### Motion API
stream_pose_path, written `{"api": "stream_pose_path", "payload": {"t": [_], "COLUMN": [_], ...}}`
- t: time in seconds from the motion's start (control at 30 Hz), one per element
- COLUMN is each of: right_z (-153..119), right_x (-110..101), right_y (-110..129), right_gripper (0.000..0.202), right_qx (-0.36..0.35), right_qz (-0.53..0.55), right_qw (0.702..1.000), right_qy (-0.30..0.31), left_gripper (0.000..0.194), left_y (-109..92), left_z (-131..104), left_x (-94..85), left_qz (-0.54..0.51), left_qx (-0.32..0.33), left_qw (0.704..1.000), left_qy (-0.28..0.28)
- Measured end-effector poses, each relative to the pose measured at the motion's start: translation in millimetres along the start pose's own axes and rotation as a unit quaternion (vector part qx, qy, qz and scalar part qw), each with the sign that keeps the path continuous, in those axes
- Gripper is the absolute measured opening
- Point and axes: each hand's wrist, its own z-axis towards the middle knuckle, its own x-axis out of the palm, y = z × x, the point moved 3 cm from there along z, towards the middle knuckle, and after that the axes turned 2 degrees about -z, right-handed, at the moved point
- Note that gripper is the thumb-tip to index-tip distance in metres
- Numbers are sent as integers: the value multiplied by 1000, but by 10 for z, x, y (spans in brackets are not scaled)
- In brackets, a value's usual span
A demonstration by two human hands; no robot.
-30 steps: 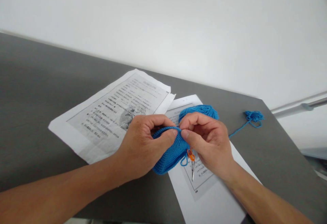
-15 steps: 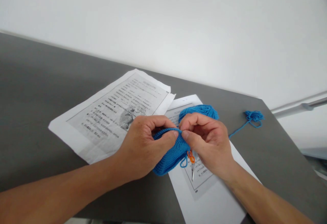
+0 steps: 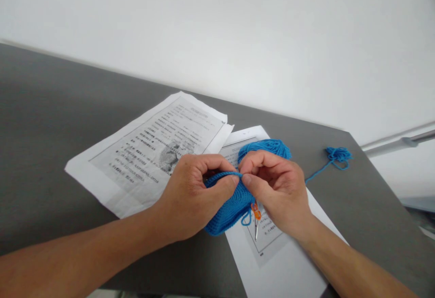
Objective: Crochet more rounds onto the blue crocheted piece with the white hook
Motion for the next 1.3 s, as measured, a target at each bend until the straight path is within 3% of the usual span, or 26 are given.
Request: {"api": "stream_pose_path", "payload": {"t": [0.4,1.3], "right_z": [9,1], "right_x": [2,12], "right_y": [-32,-24], "right_gripper": [5,7], "right_qx": [9,-3], "right_qz": [27,-3], "right_qw": [1000,1000], "right_qy": [7,12], "left_gripper": [16,18], "left_y": [-5,1], "left_z": [-9,-3], "left_x": [-19,4], "left_qz": [6,17], "left_qx": [-14,-1], "left_qw": [1000,1000], "left_qy": [-23,4]}}
